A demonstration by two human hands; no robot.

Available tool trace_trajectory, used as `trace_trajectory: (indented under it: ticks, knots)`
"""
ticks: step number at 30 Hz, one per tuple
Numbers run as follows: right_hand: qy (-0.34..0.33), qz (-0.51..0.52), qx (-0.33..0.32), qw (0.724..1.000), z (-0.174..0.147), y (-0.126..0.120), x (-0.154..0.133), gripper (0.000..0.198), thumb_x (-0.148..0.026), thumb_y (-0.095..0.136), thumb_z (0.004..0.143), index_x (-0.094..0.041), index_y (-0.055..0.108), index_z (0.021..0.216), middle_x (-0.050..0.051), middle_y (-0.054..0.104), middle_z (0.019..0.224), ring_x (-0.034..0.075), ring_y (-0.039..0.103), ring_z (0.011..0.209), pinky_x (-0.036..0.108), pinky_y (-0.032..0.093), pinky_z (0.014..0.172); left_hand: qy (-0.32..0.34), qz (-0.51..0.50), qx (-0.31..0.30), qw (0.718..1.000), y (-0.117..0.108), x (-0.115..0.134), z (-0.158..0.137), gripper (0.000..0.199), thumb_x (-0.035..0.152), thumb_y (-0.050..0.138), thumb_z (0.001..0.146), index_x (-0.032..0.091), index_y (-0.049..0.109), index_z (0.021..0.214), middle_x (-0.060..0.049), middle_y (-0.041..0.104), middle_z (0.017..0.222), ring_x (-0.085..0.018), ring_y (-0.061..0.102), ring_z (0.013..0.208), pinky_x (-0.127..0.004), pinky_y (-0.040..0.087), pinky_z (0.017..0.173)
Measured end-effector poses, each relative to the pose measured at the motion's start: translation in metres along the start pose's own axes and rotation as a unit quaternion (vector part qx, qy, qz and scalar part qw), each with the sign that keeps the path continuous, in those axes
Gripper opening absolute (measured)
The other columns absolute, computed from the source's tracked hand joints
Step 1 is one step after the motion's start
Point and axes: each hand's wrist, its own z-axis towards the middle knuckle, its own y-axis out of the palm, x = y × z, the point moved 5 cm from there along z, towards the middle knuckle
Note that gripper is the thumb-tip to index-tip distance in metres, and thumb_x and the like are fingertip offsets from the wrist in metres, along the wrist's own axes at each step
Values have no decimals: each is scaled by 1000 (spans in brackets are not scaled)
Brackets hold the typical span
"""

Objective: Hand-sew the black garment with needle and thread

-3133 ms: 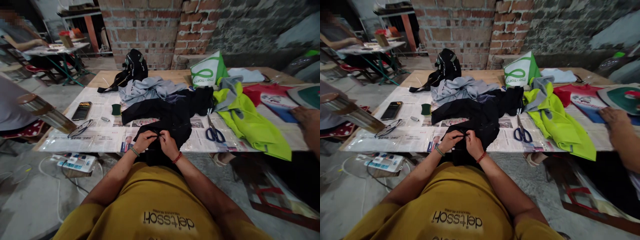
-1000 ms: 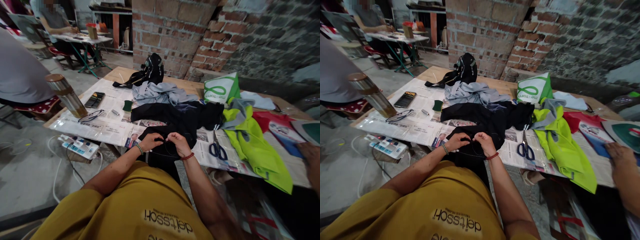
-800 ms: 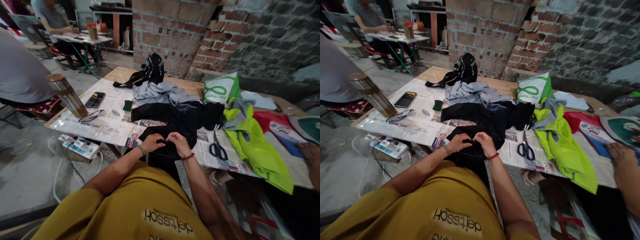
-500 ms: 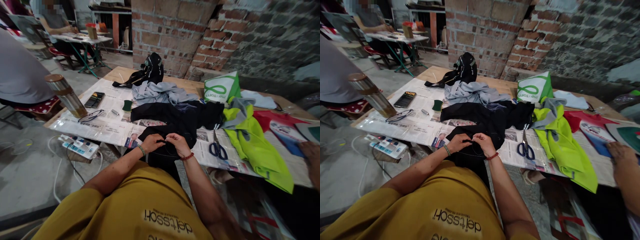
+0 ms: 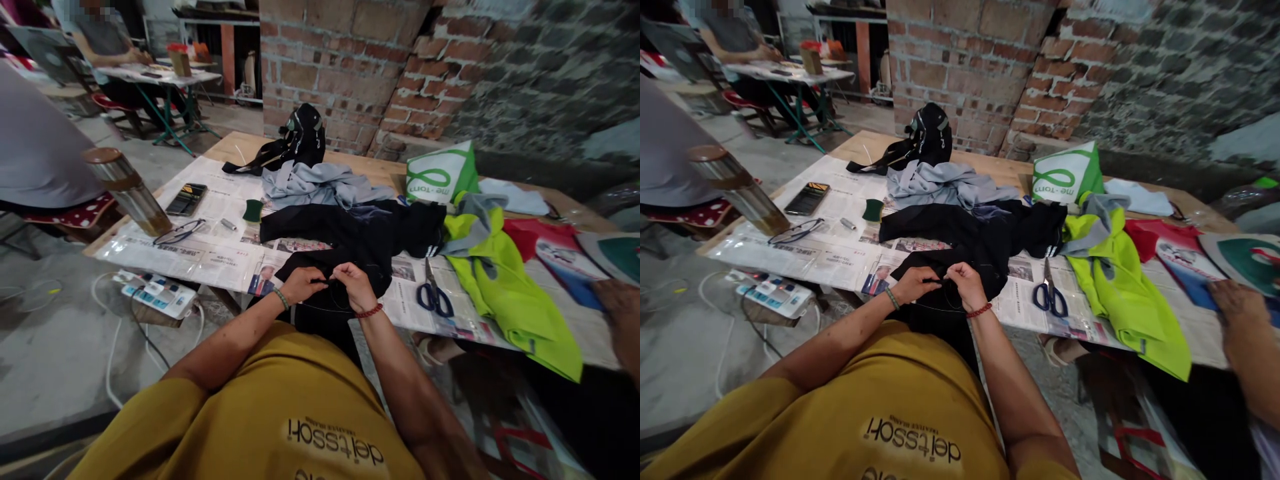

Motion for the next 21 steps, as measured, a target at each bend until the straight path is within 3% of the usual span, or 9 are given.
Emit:
trace_trajectory:
  ticks: [9,13,19,21]
  knots:
    - [8,21,-2,1000,0,2,0,19,-31,71,60,-18,58,66,-2,59,59,11,54,59,27,41,67,31,-28,-23,999,-2,7,0,12,24,63,75,14,66,71,-1,62,68,-10,55,64,-20,41,63]
    - [-1,1,8,1000,-1,3,-2,20,-34,70,62,-19,58,66,-2,60,61,12,54,61,27,42,69,18,-47,-19,999,-6,10,0,16,26,56,80,14,67,81,-3,64,74,-11,57,68,-21,43,66]
    - [-2,-25,30,999,-4,5,-1,21,-36,68,63,-19,58,69,-1,61,63,13,55,63,28,43,70,-105,-81,61,989,-15,-3,0,14,22,60,74,15,68,84,-2,66,80,-13,59,74,-23,45,71]
    - [-1,-22,31,999,-4,6,-1,19,-35,67,64,-19,58,69,-1,61,62,13,55,63,27,43,69,-126,-86,63,986,-15,-6,0,15,22,62,73,15,68,84,-2,66,79,-13,59,74,-22,45,70]
